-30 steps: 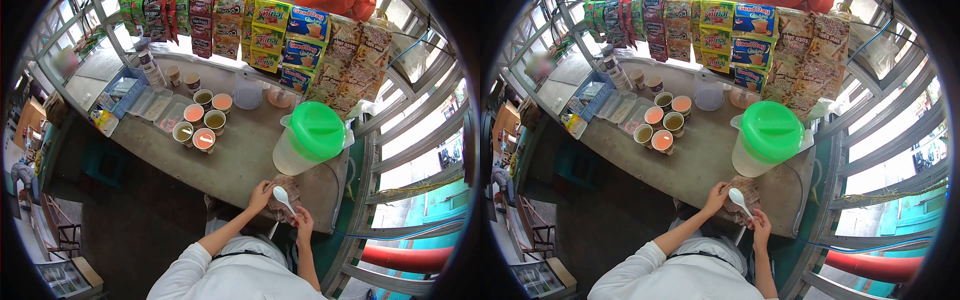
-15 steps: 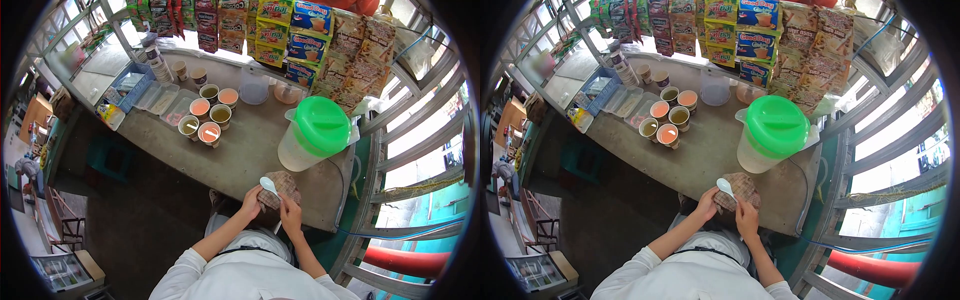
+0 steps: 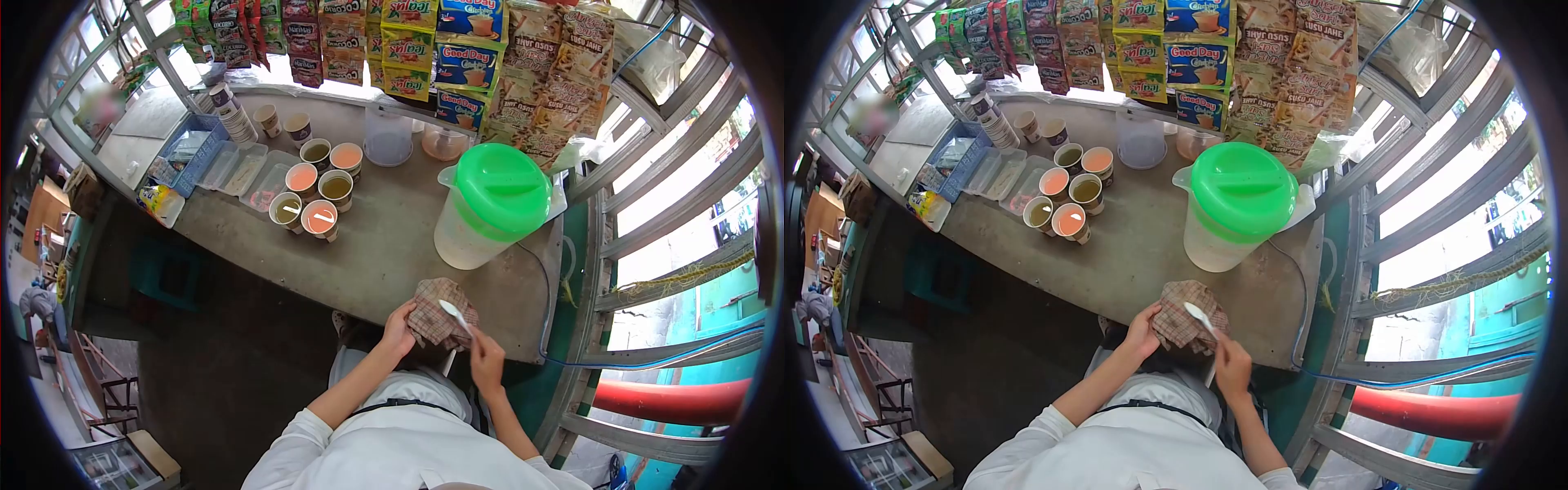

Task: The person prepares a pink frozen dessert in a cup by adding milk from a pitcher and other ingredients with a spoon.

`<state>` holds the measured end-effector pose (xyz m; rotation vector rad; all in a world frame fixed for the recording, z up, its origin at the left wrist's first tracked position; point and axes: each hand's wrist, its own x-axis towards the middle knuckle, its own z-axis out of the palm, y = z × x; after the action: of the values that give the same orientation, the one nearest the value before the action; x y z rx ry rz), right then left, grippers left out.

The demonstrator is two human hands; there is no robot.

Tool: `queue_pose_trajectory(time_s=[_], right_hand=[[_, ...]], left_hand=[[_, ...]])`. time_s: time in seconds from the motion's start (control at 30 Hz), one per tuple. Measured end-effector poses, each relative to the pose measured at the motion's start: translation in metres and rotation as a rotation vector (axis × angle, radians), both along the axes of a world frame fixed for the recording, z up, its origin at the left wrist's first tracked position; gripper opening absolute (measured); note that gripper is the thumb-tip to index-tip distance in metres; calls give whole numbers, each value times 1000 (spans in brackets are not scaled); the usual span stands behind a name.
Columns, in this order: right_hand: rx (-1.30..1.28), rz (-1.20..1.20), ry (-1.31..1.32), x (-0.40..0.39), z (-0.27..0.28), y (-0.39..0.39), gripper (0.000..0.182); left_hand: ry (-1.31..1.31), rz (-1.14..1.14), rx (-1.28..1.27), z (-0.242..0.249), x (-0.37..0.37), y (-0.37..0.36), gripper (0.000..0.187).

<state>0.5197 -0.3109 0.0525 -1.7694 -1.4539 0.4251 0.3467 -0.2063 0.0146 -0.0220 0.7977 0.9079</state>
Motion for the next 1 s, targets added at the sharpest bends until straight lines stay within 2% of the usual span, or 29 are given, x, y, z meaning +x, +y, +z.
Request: queue_pose_trajectory(time_s=[0.1, 0.13, 0.23, 0.27, 0.37, 0.5, 0.63, 0.73, 0.83, 1.0], right_hand=[[-144, -265, 328, 26, 9, 1, 21], [-136, -222, 366, 27, 13, 6, 25], [-141, -59, 522, 3, 30, 30, 21], [-190, -65, 679, -8, 26, 35, 21], [-368, 112, 285, -9, 19, 32, 21], [-378, 90, 193, 8, 28, 12, 16], [-465, -15, -170, 40, 42, -10, 17], [-379, -195, -174, 28, 85, 2, 18], [39, -139, -60, 7, 76, 23, 21], [-33, -29, -123, -26, 29, 30, 28]], left_hand=[[29, 30, 50, -6, -2, 0, 34], [36, 24, 82, -12, -2, -1, 33], [-12, 24, 110, -4, 2, -3, 30], [-16, 23, 115, -5, 4, -4, 30], [-37, 25, 117, -9, 9, -3, 30], [-54, 24, 109, -9, 7, -3, 31], [-62, 18, 119, -1, 4, -1, 31], [-87, 17, 120, -5, 5, -2, 31], [-151, 11, -37, -2, 10, -4, 32], [-150, -62, -87, -15, 24, -6, 32]])
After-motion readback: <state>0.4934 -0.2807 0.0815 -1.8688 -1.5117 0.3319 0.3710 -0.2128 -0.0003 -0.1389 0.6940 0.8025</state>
